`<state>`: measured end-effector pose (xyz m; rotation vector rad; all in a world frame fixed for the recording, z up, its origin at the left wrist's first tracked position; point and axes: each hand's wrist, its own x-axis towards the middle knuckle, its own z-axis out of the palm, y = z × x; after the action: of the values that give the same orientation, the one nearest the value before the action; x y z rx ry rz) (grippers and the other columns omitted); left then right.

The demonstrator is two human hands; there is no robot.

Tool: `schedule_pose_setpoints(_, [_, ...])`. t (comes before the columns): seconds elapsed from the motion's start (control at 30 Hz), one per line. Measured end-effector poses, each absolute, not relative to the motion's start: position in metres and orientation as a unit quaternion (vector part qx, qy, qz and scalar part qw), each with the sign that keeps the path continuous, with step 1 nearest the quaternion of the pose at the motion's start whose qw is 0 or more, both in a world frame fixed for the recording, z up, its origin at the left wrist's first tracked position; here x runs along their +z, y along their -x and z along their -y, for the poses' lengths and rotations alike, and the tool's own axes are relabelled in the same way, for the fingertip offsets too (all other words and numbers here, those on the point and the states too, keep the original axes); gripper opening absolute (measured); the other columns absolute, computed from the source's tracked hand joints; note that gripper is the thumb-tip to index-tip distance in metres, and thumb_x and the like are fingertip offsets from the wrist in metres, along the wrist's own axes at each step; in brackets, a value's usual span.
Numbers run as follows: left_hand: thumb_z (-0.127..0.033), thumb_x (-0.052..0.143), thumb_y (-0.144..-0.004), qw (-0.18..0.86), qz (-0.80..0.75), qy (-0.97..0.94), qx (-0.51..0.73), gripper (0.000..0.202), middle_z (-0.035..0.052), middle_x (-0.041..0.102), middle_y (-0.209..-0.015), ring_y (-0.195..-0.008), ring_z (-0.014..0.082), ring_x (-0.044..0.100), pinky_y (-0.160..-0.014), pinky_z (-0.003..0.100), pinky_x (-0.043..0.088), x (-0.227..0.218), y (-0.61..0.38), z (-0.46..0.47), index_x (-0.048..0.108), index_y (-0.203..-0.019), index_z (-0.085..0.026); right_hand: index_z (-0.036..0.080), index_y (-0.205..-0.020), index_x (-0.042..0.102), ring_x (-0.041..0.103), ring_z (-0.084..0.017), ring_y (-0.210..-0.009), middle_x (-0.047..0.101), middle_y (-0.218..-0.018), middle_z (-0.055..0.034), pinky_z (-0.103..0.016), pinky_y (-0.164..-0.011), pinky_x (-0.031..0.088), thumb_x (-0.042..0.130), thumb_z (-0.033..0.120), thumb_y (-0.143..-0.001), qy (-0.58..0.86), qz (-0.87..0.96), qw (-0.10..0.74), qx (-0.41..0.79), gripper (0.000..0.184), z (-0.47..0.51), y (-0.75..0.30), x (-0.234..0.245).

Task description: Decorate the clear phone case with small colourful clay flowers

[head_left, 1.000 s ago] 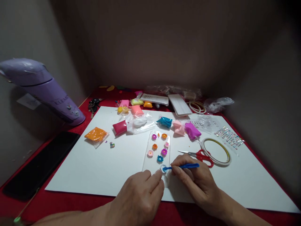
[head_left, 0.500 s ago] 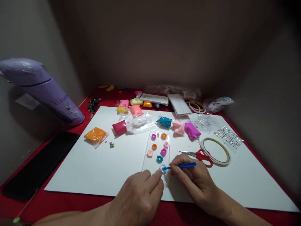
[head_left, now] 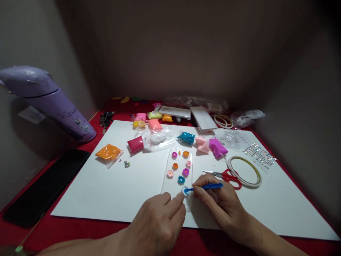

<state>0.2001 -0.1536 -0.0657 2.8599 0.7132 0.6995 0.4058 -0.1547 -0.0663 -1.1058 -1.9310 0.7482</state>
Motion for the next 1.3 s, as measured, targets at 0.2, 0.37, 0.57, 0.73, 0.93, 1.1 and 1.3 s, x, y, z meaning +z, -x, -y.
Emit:
schedule_pose_setpoints(0.2, [-0.001, 0.041, -0.084, 0.065, -0.233, -0.942, 0.233, 0.019, 0.0118, 0.064, -0.081, -0.056, 0.0160, 0.047, -0.046, 0.028, 0.041, -0.0678, -0.1996, 0.1548, 0.058, -0.081, -0.010, 0.019, -0.091, 0.055, 0.055, -0.012, -0.063, 0.057, -0.073, 0.0001, -0.027, -0.057, 0.041, 0.044, 0.015, -0.094, 0.432, 0.752, 0.412, 0.278, 0.011, 0.1568, -0.4074, -0.0649])
schedule_pose_setpoints(0.37, [-0.001, 0.040, -0.085, 0.080, -0.239, -0.938, 0.238, 0.021, 0.0119, 0.062, -0.077, -0.059, 0.0175, 0.050, -0.048, 0.029, 0.043, -0.0679, -0.2000, 0.1564, 0.059, -0.080, -0.010, 0.019, -0.090, 0.055, 0.056, -0.013, -0.063, 0.057, -0.073, -0.0001, -0.028, -0.057, 0.041, 0.045, 0.016, -0.093, 0.436, 0.750, 0.410, 0.283, 0.010, 0.1554, -0.4065, -0.0653])
schedule_pose_setpoints(0.57, [-0.003, 0.039, -0.085, 0.061, -0.255, -0.934, 0.241, 0.023, 0.0078, 0.057, -0.067, -0.053, 0.0162, 0.046, -0.044, 0.028, 0.039, -0.0673, -0.2003, 0.1564, 0.055, -0.071, -0.013, 0.019, -0.090, 0.054, 0.055, -0.012, -0.061, 0.057, -0.072, 0.0007, -0.027, -0.056, 0.041, 0.045, 0.016, -0.093, 0.431, 0.753, 0.411, 0.282, 0.010, 0.1550, -0.4060, -0.0650])
schedule_pose_setpoints(0.73, [-0.002, 0.043, -0.083, 0.045, -0.257, -0.935, 0.239, 0.019, 0.0100, 0.060, -0.072, -0.055, 0.0166, 0.049, -0.045, 0.028, 0.042, -0.0679, -0.2002, 0.1551, 0.056, -0.074, -0.012, 0.020, -0.091, 0.055, 0.055, -0.012, -0.062, 0.057, -0.073, 0.0009, -0.026, -0.057, 0.041, 0.046, 0.015, -0.093, 0.429, 0.752, 0.413, 0.282, 0.010, 0.1562, -0.4064, -0.0669])
schedule_pose_setpoints(0.93, [-0.002, 0.044, -0.083, 0.070, -0.244, -0.940, 0.228, 0.016, 0.0140, 0.065, -0.082, -0.059, 0.0180, 0.053, -0.047, 0.031, 0.047, -0.0708, -0.1994, 0.1546, 0.058, -0.083, -0.009, 0.020, -0.092, 0.055, 0.056, -0.012, -0.062, 0.059, -0.074, 0.0005, -0.026, -0.057, 0.042, 0.046, 0.015, -0.093, 0.431, 0.760, 0.398, 0.279, 0.010, 0.1553, -0.4065, -0.0679])
schedule_pose_setpoints(1.1, [-0.002, 0.044, -0.082, 0.061, -0.243, -0.940, 0.231, 0.017, 0.0164, 0.066, -0.088, -0.059, 0.0190, 0.054, -0.047, 0.032, 0.049, -0.0721, -0.1987, 0.1548, 0.059, -0.088, -0.007, 0.020, -0.092, 0.055, 0.058, -0.012, -0.064, 0.060, -0.075, -0.0001, -0.026, -0.058, 0.043, 0.046, 0.014, -0.092, 0.427, 0.759, 0.410, 0.272, 0.010, 0.1564, -0.4064, -0.0661])
schedule_pose_setpoints(1.3, [-0.001, 0.045, -0.082, 0.055, -0.244, -0.939, 0.235, 0.016, 0.0161, 0.066, -0.088, -0.058, 0.0185, 0.052, -0.046, 0.031, 0.047, -0.0701, -0.2004, 0.1543, 0.059, -0.086, -0.008, 0.020, -0.093, 0.055, 0.057, -0.012, -0.063, 0.059, -0.074, 0.0001, -0.027, -0.057, 0.042, 0.046, 0.015, -0.092, 0.427, 0.761, 0.399, 0.283, 0.010, 0.1562, -0.4064, -0.0677])
